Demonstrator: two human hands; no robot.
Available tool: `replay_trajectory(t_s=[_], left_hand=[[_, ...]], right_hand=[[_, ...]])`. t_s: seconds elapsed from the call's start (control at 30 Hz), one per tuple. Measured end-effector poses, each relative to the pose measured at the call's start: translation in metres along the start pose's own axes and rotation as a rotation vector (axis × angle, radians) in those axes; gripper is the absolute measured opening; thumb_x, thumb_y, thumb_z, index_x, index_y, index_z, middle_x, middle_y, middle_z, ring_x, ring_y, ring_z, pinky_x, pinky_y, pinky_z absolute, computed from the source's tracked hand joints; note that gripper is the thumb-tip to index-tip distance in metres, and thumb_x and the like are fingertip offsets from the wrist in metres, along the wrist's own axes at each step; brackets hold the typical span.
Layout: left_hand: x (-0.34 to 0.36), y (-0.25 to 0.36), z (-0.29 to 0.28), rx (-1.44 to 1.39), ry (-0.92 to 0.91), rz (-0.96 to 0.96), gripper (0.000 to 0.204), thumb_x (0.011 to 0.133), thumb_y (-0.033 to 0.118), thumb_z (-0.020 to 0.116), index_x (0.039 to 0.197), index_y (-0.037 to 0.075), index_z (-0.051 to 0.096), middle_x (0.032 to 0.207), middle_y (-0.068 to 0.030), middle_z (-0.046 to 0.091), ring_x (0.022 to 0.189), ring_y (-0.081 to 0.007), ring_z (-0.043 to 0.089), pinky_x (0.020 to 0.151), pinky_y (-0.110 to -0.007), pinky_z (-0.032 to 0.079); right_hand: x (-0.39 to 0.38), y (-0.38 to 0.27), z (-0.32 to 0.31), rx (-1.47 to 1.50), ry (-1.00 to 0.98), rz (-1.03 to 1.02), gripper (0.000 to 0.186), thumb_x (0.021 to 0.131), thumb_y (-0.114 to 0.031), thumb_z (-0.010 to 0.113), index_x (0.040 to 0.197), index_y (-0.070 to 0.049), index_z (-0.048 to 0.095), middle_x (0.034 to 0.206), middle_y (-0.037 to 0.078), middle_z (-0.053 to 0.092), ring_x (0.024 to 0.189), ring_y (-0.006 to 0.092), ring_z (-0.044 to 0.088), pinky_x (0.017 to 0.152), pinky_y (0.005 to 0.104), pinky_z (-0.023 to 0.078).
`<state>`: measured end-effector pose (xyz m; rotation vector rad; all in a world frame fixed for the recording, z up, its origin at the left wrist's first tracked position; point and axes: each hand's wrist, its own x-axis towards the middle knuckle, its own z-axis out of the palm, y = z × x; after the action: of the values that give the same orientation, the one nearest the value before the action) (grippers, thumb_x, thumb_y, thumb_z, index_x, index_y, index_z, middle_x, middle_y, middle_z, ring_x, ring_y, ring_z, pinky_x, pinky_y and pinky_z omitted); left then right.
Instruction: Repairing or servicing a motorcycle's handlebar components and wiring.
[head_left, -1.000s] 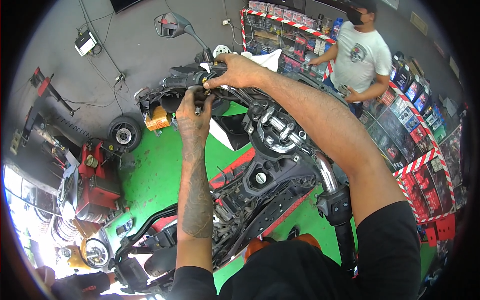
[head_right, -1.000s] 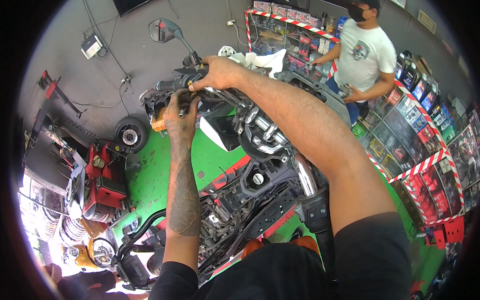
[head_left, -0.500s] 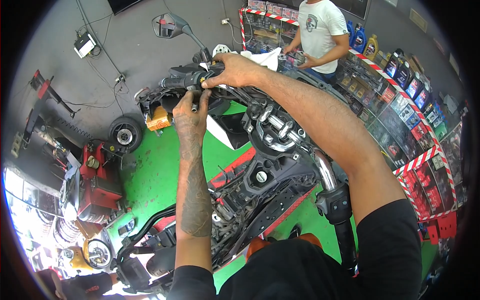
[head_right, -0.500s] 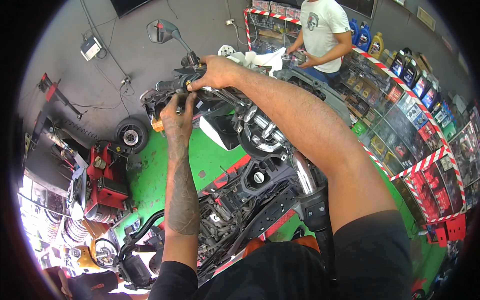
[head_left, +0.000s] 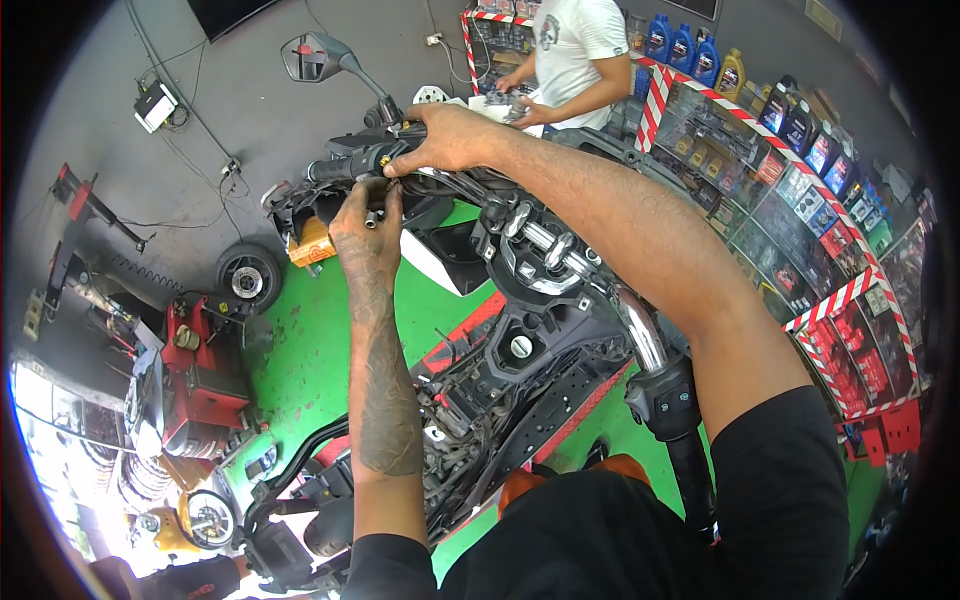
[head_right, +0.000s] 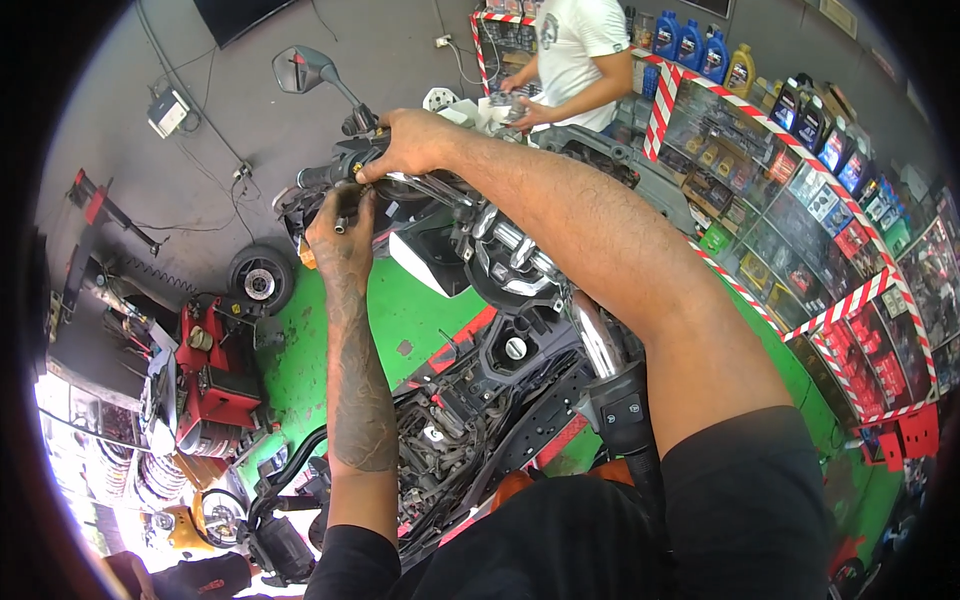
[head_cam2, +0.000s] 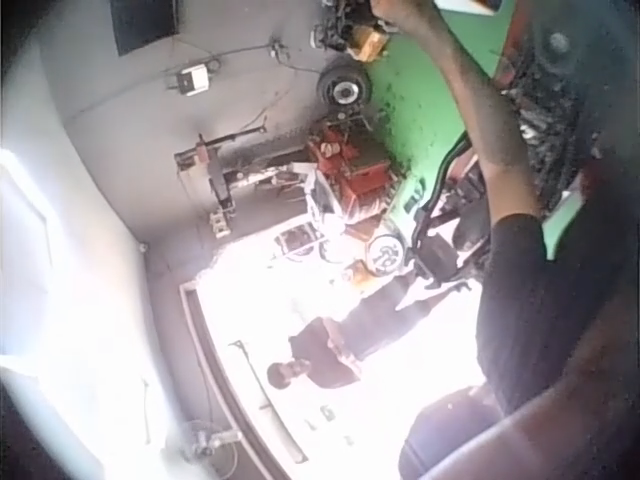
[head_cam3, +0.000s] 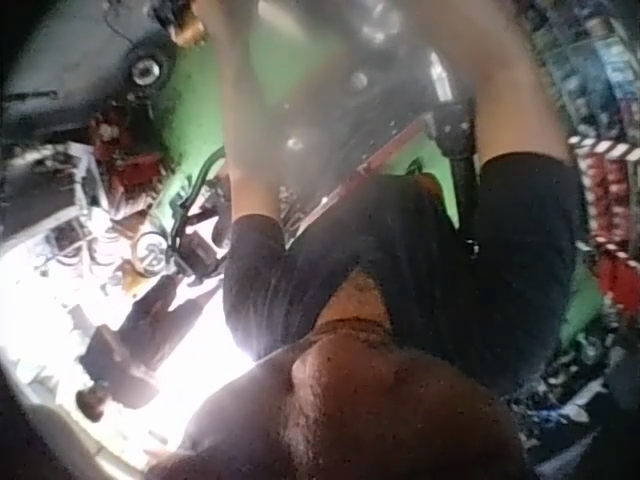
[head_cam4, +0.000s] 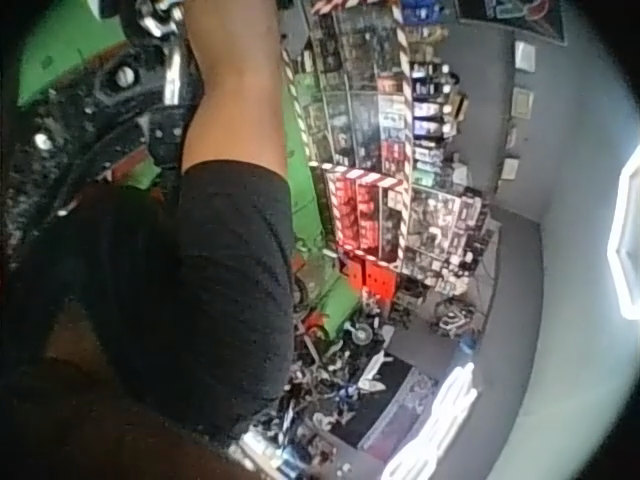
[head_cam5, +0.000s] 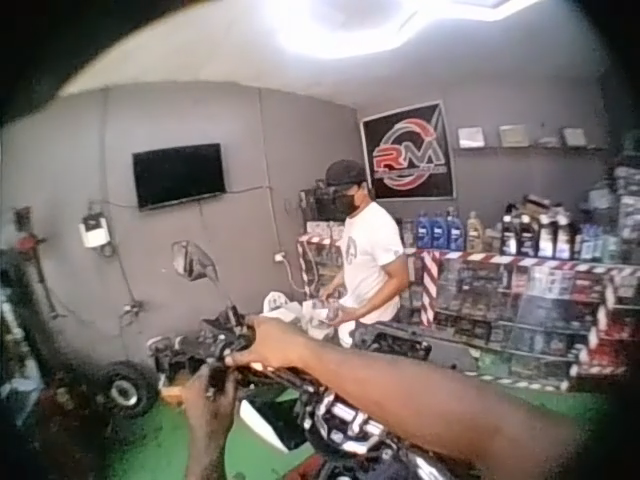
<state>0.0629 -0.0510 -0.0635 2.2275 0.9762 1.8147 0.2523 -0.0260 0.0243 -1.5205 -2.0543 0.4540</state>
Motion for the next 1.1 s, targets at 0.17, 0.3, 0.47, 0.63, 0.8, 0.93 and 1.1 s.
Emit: replay_trajectory(t_s=[0.17,0.3,0.47,0.63,0.8,0.93,1.1], left_hand=[[0.002,0.004,0.008,0.164,-0.044,-0.088,0.016,0.092,0.011,0.076,0.098,-0.001,0.067,0.085,-0.0142,0.073,0.071,-0.0256,0.071,0.067,-0.038,0.056],[0.002,0.002,0.007,0.25,-0.049,0.015,0.017,0.093,0.011,0.075,0.099,-0.001,0.066,0.085,-0.0155,0.071,0.073,-0.0289,0.071,0.067,-0.04,0.055],[-0.002,-0.001,-0.004,0.122,-0.048,0.113,0.023,0.093,0.007,0.075,0.112,0.0,0.063,0.092,-0.0154,0.07,0.077,-0.0279,0.071,0.068,-0.039,0.056],[0.0,0.009,-0.003,0.097,-0.081,0.043,0.025,0.092,0.005,0.075,0.113,0.001,0.063,0.092,-0.0133,0.07,0.076,-0.0248,0.07,0.067,-0.037,0.056],[0.0,0.001,-0.004,0.062,-0.02,0.044,0.025,0.091,0.007,0.078,0.113,0.001,0.067,0.091,-0.0113,0.074,0.078,-0.0197,0.072,0.073,-0.034,0.057],[0.0,0.011,-0.002,0.034,-0.038,0.0,0.018,0.091,0.007,0.077,0.104,0.0,0.067,0.088,-0.0123,0.073,0.077,-0.0226,0.071,0.07,-0.036,0.055],[0.003,0.004,-0.004,0.026,-0.034,0.023,0.013,0.091,0.007,0.076,0.093,-0.002,0.066,0.086,-0.0148,0.071,0.075,-0.0274,0.07,0.068,-0.039,0.054]], right_hand=[[0.002,0.01,0.005,-0.018,0.075,-0.031,0.092,0.068,-0.059,0.087,0.128,0.008,0.064,0.114,0.024,0.072,0.105,0.0325,0.072,0.094,0.0381,0.055],[0.003,0.008,0.005,-0.062,0.059,-0.023,0.094,0.068,-0.059,0.087,0.129,0.008,0.063,0.115,0.024,0.072,0.105,0.033,0.071,0.094,0.0389,0.055],[0.002,0.003,0.006,-0.068,0.056,-0.018,0.093,0.068,-0.058,0.087,0.129,0.007,0.063,0.112,0.023,0.073,0.104,0.0324,0.072,0.094,0.0387,0.055],[0.0,0.009,0.003,-0.013,0.061,-0.031,0.091,0.068,-0.058,0.087,0.127,0.007,0.064,0.108,0.021,0.074,0.102,0.0318,0.072,0.092,0.0369,0.056],[0.0,0.003,0.003,-0.013,0.024,-0.031,0.09,0.068,-0.057,0.088,0.124,0.009,0.064,0.105,0.022,0.074,0.097,0.0306,0.073,0.09,0.035,0.056],[-0.002,0.007,0.003,0.007,0.033,-0.033,0.093,0.068,-0.056,0.089,0.126,0.011,0.062,0.108,0.024,0.074,0.1,0.0312,0.073,0.089,0.0362,0.057],[0.001,0.006,0.004,0.001,0.03,-0.011,0.096,0.068,-0.058,0.088,0.128,0.011,0.061,0.111,0.025,0.073,0.102,0.0322,0.073,0.091,0.0371,0.057]])
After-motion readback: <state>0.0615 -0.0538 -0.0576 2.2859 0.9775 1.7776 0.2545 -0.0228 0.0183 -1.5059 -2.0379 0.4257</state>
